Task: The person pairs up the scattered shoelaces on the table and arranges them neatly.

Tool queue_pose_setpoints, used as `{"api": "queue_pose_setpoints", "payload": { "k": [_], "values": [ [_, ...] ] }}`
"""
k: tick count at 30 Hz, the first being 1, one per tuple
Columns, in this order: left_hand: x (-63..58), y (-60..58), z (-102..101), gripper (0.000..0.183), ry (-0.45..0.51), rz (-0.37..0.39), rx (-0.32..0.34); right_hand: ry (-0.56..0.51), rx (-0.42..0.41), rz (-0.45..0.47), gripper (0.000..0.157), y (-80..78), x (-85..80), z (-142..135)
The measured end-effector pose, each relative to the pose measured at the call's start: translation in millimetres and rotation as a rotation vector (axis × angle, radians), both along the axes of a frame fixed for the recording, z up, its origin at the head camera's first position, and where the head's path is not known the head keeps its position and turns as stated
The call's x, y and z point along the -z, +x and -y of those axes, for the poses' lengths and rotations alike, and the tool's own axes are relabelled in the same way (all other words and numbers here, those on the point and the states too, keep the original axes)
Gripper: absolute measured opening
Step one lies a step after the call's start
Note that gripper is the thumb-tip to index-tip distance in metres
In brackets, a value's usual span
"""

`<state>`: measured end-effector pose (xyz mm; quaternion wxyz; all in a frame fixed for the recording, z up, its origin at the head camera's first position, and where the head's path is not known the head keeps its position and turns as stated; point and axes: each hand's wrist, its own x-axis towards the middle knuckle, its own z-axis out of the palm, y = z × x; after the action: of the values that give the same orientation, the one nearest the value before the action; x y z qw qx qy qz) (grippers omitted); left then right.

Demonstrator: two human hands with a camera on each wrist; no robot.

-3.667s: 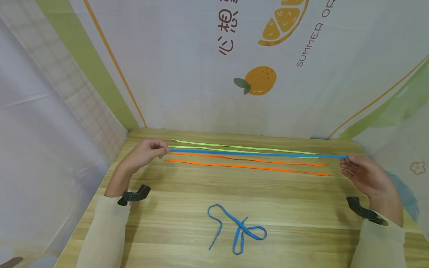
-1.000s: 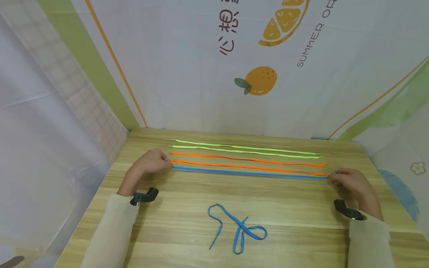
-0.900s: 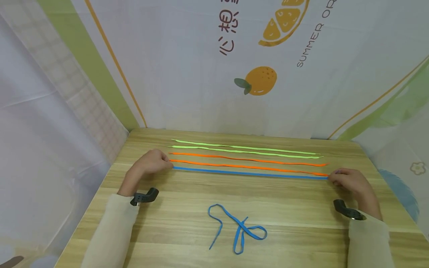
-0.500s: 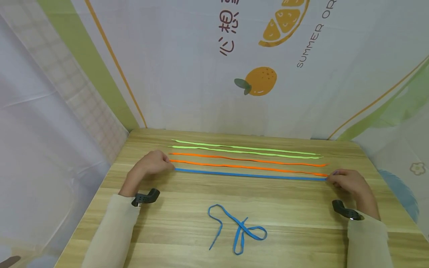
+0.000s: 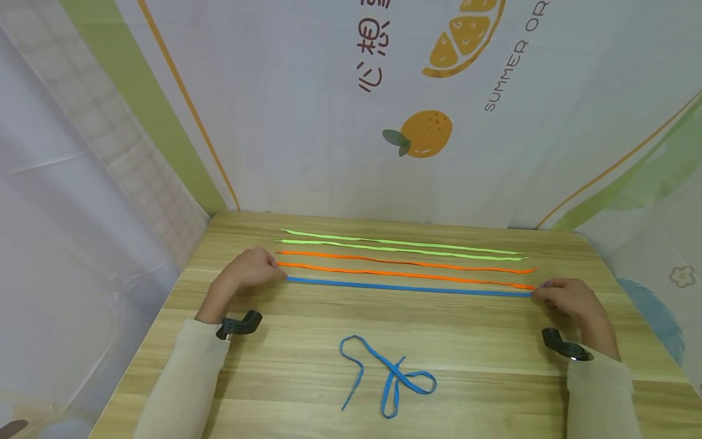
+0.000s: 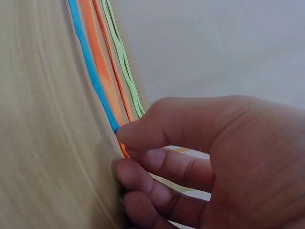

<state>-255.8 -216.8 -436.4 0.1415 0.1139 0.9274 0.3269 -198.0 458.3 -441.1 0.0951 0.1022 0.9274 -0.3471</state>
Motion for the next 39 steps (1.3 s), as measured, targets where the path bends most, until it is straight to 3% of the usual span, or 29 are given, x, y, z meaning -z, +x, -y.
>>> {"api": "queue_pose_setpoints", "payload": {
  "k": [9,23,39],
  "values": [
    [1.2,1.0,-3.0,0.044,-0.022,-0.016,-0.020,0.025,0.014,0.007,0.016,-0.6,1.5,2.9],
    [6.6,-0.5,-5.2,0.043,-0.064,-0.003,-0.036,0.133,-0.028,0.014,0.024,-3.4,1.5,4.0],
    [4.1,0.5,-2.1,0.030,-0.062,-0.012,-0.029,0.078,-0.023,0.047,0.028,-1.4,-1.5,2.1]
  ]
}}
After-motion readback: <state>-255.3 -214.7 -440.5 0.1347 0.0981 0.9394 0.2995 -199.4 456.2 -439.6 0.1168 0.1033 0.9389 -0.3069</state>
